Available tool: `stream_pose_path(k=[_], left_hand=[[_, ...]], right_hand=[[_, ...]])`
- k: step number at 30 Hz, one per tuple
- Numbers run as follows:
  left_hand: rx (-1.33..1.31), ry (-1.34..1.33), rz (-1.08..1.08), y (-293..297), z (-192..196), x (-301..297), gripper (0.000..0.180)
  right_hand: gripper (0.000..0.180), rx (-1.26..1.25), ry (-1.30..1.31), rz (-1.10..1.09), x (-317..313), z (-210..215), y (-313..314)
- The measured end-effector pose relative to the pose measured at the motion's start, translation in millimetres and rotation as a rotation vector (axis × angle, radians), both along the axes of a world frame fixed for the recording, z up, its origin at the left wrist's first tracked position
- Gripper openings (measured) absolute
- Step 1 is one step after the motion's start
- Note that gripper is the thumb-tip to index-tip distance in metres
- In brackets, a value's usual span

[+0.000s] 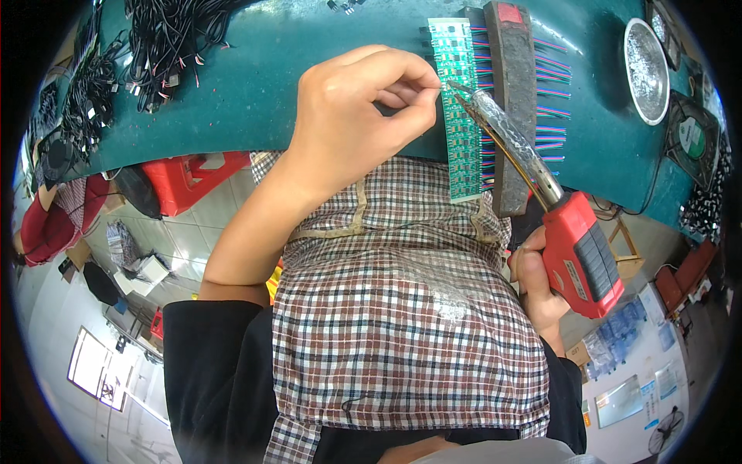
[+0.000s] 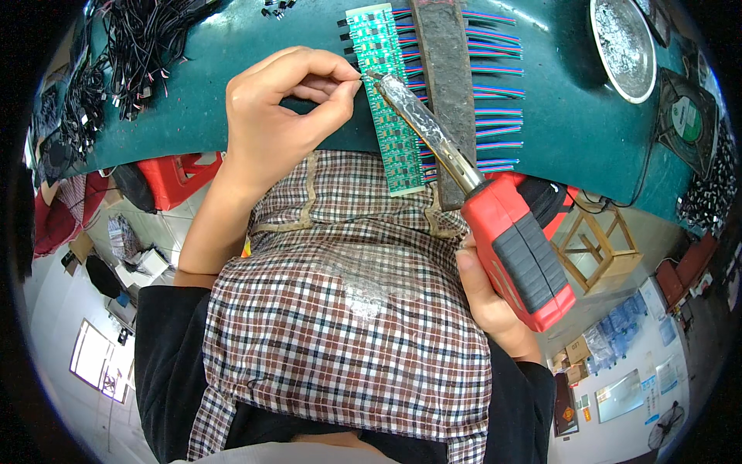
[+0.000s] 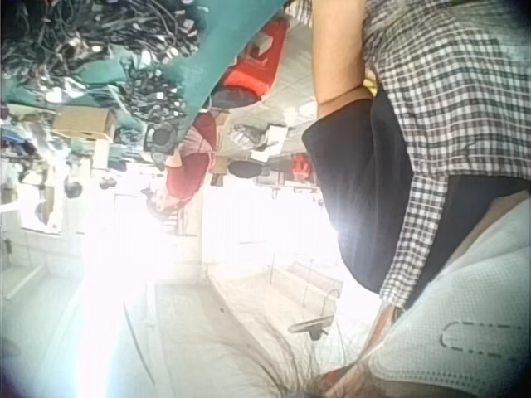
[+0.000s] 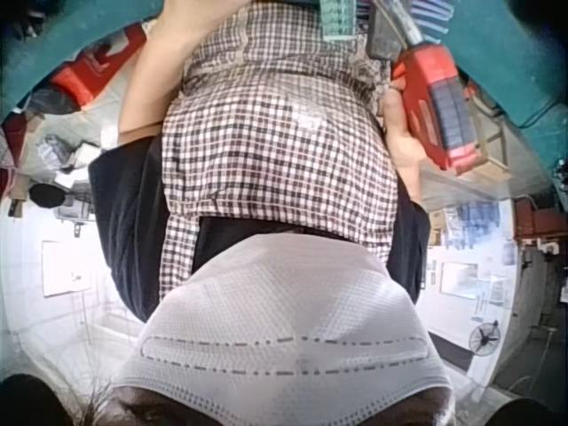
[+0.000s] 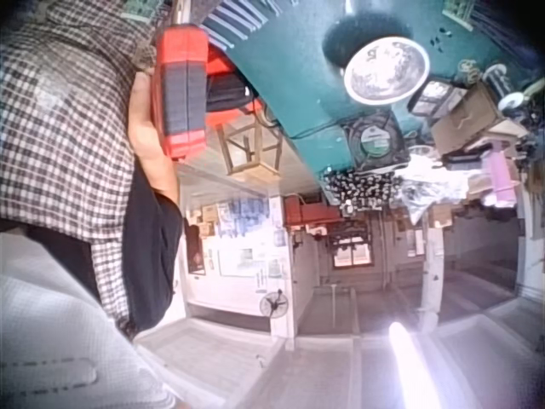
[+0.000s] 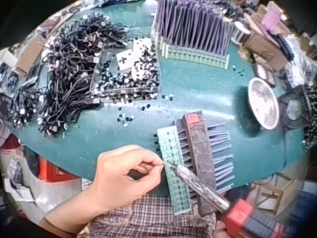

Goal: Soldering electronic components onto a printed circuit board using a hand-held heat tool.

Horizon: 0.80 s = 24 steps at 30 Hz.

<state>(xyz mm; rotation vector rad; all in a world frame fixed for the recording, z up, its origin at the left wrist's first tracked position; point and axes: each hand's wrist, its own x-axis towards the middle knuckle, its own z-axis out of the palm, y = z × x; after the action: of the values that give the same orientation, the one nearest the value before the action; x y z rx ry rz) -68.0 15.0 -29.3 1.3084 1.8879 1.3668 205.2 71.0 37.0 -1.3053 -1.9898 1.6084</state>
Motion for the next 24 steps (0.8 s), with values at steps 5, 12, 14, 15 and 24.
stream_pose_path(k=[5, 12, 14, 15, 24], left_hand=[[-0.008, 0.005, -0.005, -0.3, -1.3, -0.4, 0.012], [-0.002, 0.004, -0.006, -0.1, -2.3, -0.6, 0.012], [-0.001, 0.007, -0.005, 0.6, -3.4, -0.1, 0.012], [0.009, 0.004, 0.018, 1.5, -4.2, 0.7, 0.011], [0.011, 0.002, 0.043, 1.8, -4.4, 0.7, 0.009]], right_hand=[[0.015, -0.127, 0.034, -0.006, -4.8, 3.0, 4.0], [0.014, -0.186, 0.045, -0.054, -6.9, 3.9, 1.6], [0.013, -0.215, 0.046, -0.070, -8.8, 5.4, 1.0], [0.012, -0.243, 0.049, -0.086, -9.7, 6.2, 0.7], [0.017, 0.006, -0.006, 0.106, 11.4, -4.4, 0.8]])
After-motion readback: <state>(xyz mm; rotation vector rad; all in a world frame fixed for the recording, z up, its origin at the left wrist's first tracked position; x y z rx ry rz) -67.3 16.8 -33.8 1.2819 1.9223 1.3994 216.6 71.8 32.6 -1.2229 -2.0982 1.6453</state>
